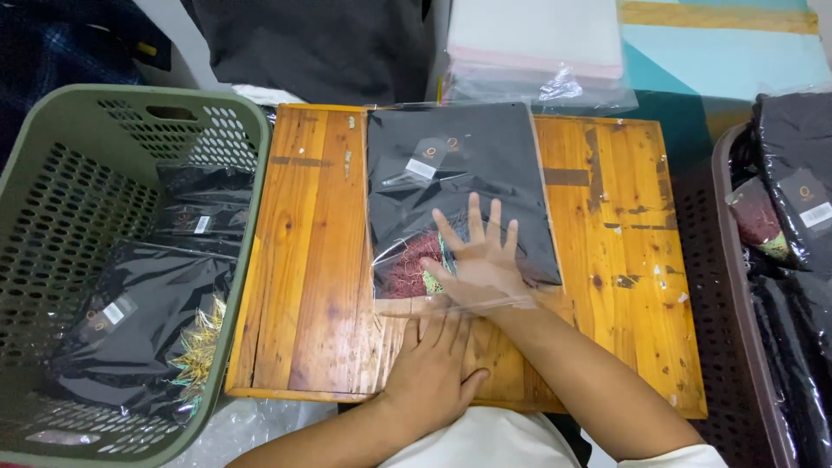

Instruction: Packaging folded shirts into clear plastic bags at a workstation.

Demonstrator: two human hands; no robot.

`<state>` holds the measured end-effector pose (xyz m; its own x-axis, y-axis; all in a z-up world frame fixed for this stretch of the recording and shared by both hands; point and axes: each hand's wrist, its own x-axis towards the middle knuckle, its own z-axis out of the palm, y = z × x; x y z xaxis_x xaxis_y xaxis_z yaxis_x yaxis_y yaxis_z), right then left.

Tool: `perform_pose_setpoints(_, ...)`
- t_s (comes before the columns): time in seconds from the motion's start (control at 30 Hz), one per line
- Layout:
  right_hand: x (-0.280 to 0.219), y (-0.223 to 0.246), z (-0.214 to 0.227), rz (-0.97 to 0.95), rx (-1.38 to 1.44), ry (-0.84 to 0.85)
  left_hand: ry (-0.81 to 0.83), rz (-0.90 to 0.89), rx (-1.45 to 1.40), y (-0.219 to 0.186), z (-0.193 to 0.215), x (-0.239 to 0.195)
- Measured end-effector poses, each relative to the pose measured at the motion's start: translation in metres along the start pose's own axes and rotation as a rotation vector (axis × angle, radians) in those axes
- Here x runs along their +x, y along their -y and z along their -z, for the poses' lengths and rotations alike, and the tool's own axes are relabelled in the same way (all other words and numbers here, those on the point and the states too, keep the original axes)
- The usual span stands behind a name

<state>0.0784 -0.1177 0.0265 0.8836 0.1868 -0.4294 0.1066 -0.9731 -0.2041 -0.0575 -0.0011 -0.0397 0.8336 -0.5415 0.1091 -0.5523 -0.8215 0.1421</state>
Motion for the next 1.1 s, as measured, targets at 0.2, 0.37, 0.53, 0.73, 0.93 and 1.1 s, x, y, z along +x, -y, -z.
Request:
perform_pose_setpoints(0.2, 0.004, -0.002, 0.004, 0.029, 0.008, 0.056, 0.078, 0.050, 0.044, -0.004, 0.001, 0.001)
perform_pose_setpoints(0.37, 0.017, -0.010, -0.010, 0.102, -0.074, -0.096, 0.035, 0.072, 0.154, -0.007, -0.001, 0.000)
perform_pose_setpoints(0.53, 0.008, -0.001, 0.005, 0.039, -0.082, 0.000, 0.107, 0.074, 0.088, -0.009, 0.006, 0.003)
perform_pose_setpoints(0.73, 0.006, -0.015, -0.027, 0.123, -0.032, -0.186, 0.088, 0.104, -0.038, -0.009, 0.004, 0.002)
perform_pose_setpoints(0.93, 0.013, -0.012, -0.024, 0.064, -0.039, -0.160, 0.067, 0.095, 0.017, -0.010, 0.003, 0.001)
perform_pose_setpoints(1.1, 0.009, -0.007, -0.017, 0.051, 0.009, -0.166, 0.082, 0.087, 0.010, -0.009, 0.004, 0.001)
